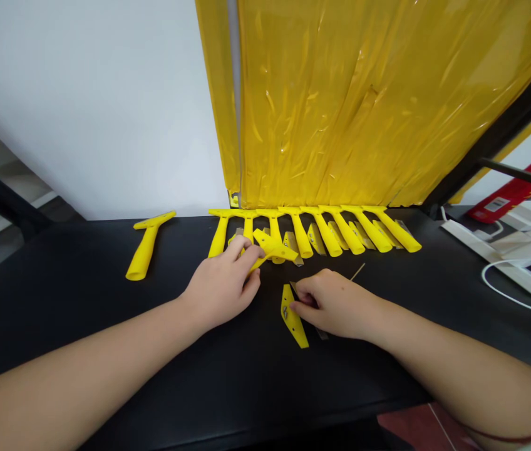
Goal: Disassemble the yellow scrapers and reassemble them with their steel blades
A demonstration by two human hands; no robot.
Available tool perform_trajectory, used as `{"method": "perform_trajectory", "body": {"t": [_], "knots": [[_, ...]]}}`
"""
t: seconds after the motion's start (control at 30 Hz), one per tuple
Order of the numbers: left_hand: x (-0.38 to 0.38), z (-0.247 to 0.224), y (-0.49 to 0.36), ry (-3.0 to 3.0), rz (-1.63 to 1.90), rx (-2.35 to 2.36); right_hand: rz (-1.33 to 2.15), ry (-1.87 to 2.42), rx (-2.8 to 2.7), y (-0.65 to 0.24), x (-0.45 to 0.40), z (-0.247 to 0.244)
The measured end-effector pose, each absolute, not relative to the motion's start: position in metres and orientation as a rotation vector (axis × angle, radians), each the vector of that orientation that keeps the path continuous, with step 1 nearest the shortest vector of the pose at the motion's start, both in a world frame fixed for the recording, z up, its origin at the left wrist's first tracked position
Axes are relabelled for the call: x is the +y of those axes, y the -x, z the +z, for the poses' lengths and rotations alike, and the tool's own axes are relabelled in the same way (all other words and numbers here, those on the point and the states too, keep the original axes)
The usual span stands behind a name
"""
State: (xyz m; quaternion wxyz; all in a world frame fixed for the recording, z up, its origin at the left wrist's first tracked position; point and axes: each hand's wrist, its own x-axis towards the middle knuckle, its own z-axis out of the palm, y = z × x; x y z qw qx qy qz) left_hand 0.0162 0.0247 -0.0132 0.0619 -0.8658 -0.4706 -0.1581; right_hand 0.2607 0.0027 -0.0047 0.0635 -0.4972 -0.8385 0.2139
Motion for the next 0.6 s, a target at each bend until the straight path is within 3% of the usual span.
{"method": "perform_trajectory", "body": {"t": [0.6], "knots": [[0.0249,-0.0142,-0.0159,2.625,-0.492,-1.415,0.782,1.395,-2.477,-0.2629,0.0054,-0.0063]]}}
